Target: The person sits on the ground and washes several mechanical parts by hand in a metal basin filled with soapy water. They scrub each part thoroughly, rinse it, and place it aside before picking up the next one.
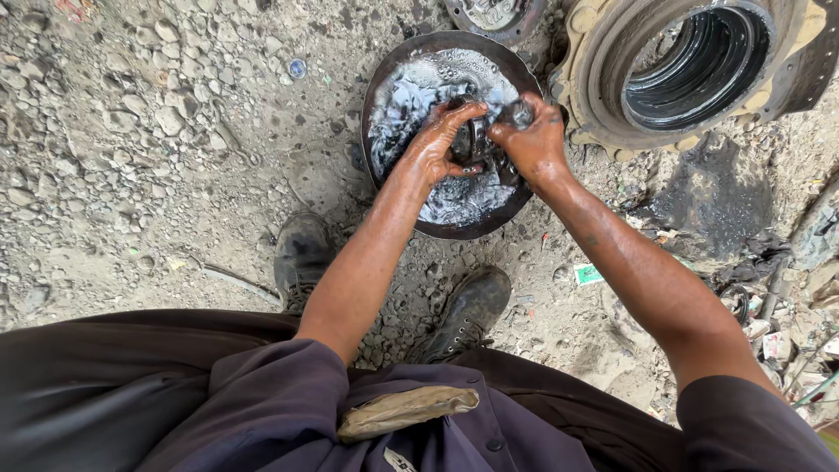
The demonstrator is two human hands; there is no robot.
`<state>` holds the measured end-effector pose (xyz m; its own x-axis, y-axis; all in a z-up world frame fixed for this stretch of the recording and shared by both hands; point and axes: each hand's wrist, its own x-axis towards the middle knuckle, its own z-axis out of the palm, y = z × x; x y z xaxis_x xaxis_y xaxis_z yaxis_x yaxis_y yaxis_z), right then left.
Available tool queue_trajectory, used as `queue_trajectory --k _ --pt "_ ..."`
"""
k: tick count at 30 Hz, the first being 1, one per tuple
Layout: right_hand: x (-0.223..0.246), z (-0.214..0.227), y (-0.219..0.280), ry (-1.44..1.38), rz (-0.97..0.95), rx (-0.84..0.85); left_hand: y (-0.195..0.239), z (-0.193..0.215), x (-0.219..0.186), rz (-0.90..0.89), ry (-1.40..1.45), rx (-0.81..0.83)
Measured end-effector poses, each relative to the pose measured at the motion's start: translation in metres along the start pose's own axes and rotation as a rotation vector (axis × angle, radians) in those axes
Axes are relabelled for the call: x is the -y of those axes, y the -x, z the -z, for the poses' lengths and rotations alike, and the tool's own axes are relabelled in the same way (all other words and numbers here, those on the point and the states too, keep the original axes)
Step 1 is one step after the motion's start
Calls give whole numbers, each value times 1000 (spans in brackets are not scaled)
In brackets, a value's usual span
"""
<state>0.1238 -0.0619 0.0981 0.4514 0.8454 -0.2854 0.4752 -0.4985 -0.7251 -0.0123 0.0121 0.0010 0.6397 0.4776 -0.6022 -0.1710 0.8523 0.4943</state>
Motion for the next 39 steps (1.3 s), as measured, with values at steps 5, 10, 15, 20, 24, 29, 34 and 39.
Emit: queue_trajectory --k 5,10,15,20,24,29,34,39 --pt "-29 -9 4 33 -178 120 13 -9 -14 -25 -112 -110" --pt "-51 -19 10 104 -11 346 17 -13 -15 -183 -434 -197" --pt "-37 -6 -6 -220 -278 214 12 -12 -14 -346 -800 -287" --pt "-12 15 -12 -138 -111 213 17 -13 -13 -652 -1050 -195" --pt "-5 18 -10 -99 -13 259 28 -24 -22 -582 -1144 -140" --pt "-15 19 -7 -202 -75 243 26 -14 -32 -610 -1014 -2" --pt "-17 22 -6 -109 9 225 -10 35 -26 -498 -656 22" --pt "-17 25 -2 -63 45 193 -42 57 -2 -829 -941 -237"
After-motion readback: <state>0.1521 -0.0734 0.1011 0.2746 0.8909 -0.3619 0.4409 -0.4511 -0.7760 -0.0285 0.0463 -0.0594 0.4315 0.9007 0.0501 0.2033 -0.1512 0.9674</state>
